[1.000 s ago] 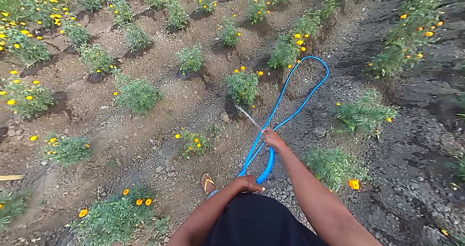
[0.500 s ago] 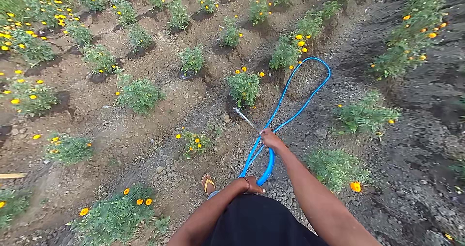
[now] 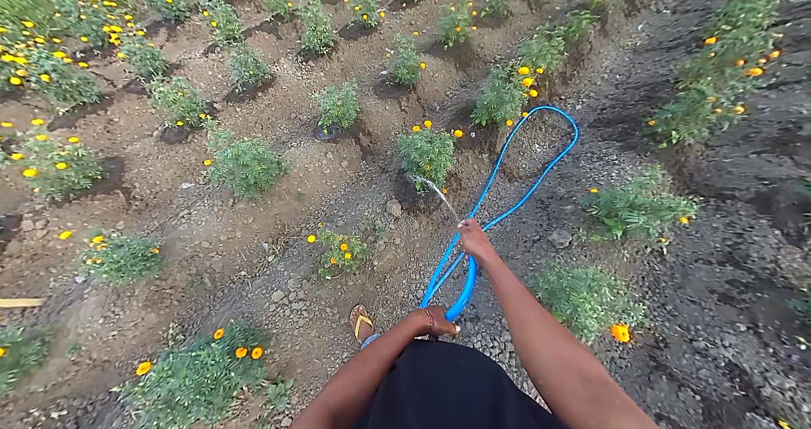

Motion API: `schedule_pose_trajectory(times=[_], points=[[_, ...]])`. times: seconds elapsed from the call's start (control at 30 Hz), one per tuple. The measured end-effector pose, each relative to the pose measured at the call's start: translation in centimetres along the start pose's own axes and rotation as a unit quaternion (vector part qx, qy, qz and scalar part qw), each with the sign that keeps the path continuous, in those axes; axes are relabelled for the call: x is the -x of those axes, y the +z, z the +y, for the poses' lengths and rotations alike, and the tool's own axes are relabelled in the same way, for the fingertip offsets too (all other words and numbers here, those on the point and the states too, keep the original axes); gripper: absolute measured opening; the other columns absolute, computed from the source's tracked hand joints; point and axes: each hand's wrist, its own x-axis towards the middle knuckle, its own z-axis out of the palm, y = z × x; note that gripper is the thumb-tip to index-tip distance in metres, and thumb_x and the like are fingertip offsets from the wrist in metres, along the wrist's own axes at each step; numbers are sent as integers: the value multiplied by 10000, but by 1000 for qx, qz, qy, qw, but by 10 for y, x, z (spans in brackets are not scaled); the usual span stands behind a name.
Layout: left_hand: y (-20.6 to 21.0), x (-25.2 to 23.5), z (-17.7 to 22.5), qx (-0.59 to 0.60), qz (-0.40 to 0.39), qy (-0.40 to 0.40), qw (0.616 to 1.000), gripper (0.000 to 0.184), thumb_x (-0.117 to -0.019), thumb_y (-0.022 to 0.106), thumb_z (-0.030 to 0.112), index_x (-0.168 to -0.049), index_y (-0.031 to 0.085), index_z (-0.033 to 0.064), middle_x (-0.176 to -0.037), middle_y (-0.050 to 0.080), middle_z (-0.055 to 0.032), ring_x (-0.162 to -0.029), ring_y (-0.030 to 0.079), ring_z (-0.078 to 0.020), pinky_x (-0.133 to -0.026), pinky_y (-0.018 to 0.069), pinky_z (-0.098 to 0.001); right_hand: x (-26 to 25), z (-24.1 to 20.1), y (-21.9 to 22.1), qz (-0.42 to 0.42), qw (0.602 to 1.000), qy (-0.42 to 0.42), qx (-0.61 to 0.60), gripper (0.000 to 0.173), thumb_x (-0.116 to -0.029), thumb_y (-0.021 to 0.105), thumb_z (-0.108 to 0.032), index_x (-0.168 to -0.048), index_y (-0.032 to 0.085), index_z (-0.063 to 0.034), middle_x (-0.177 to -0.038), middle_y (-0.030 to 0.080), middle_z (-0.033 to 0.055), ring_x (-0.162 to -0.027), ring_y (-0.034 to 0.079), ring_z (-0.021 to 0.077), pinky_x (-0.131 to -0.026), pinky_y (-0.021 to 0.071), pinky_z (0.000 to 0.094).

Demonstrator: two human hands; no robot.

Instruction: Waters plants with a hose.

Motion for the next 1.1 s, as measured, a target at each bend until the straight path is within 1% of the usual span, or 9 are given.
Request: schedule_pose_trajectory(times=[0.17,0.3,0.47,0.53,0.6,0.67,0.8,0.97,1.1], points=[[-3,0,1,5,0,-2,1000,537,-1037,574,424,-1174,590,-95,-1055,633,-229,-898,610,-299,-847,489,-504,-5,3,-1,21,1000,-15,-14,367,-1138,338,-261,-1434,442,-70,-986,581,137,-700,572,207,-649,501,379],[-5,0,1,-1,-6,-2,1000,542,-1042,565,428,-1192,585,-93,-1064,632,-231,-905,613,-302,-850,491,-504,-6,4,-2,25,999,-9,-24,365,-1140,329,-261,-1438,429,-75,-984,576,146,-678,567,210,-620,499,381],[-6,-3,-1,4,-5,-3,1000,508,-1047,561,404,-1177,588,-86,-1035,631,-208,-862,598,-273,-827,489,-477,-4,3,-4,40,999,-5,-32,374,-1142,326,-268,-1449,425,-80,-974,577,141,-668,575,210,-608,507,384],[-8,-1,1,2,-6,-5,1000,534,-1048,561,421,-1198,586,-91,-1064,634,-224,-889,609,-287,-849,491,-485,-3,3,-5,44,999,-2,-31,372,-1142,322,-276,-1445,428,-86,-964,573,138,-668,573,211,-610,508,385],[-9,-1,2,-3,-10,-7,1000,554,-1049,559,431,-1230,577,-93,-1109,633,-244,-936,621,-308,-878,490,-502,-4,3,-5,46,999,0,-24,377,-1140,330,-270,-1449,430,-79,-999,590,155,-702,593,227,-639,517,399],[-9,0,3,2,-6,-10,1000,553,-1043,570,425,-1220,582,-98,-1100,637,-252,-938,629,-319,-878,494,-514,-5,4,-5,45,999,2,-18,382,-1139,337,-262,-1460,428,-75,-1027,604,169,-728,608,238,-668,524,411],[-8,-1,2,13,-2,-11,1000,529,-1040,578,421,-1202,577,-83,-1023,627,-204,-851,604,-268,-828,500,-471,-7,5,-6,45,999,6,-20,383,-1139,336,-263,-1466,424,-84,-1024,601,168,-719,601,236,-668,523,407],[-9,0,3,5,-5,-9,1000,545,-1038,584,421,-1228,575,-90,-1075,634,-234,-905,621,-301,-864,499,-498,-7,6,-6,37,999,18,-12,382,-1140,330,-280,-1460,424,-96,-1036,607,171,-735,610,244,-679,522,414],[-7,-4,1,-5,-8,-12,1000,530,-1033,585,424,-1185,581,-84,-1020,622,-212,-862,601,-286,-825,493,-490,-9,9,-5,31,999,25,-14,386,-1139,334,-281,-1468,418,-97,-1059,612,178,-764,619,252,-700,525,426]])
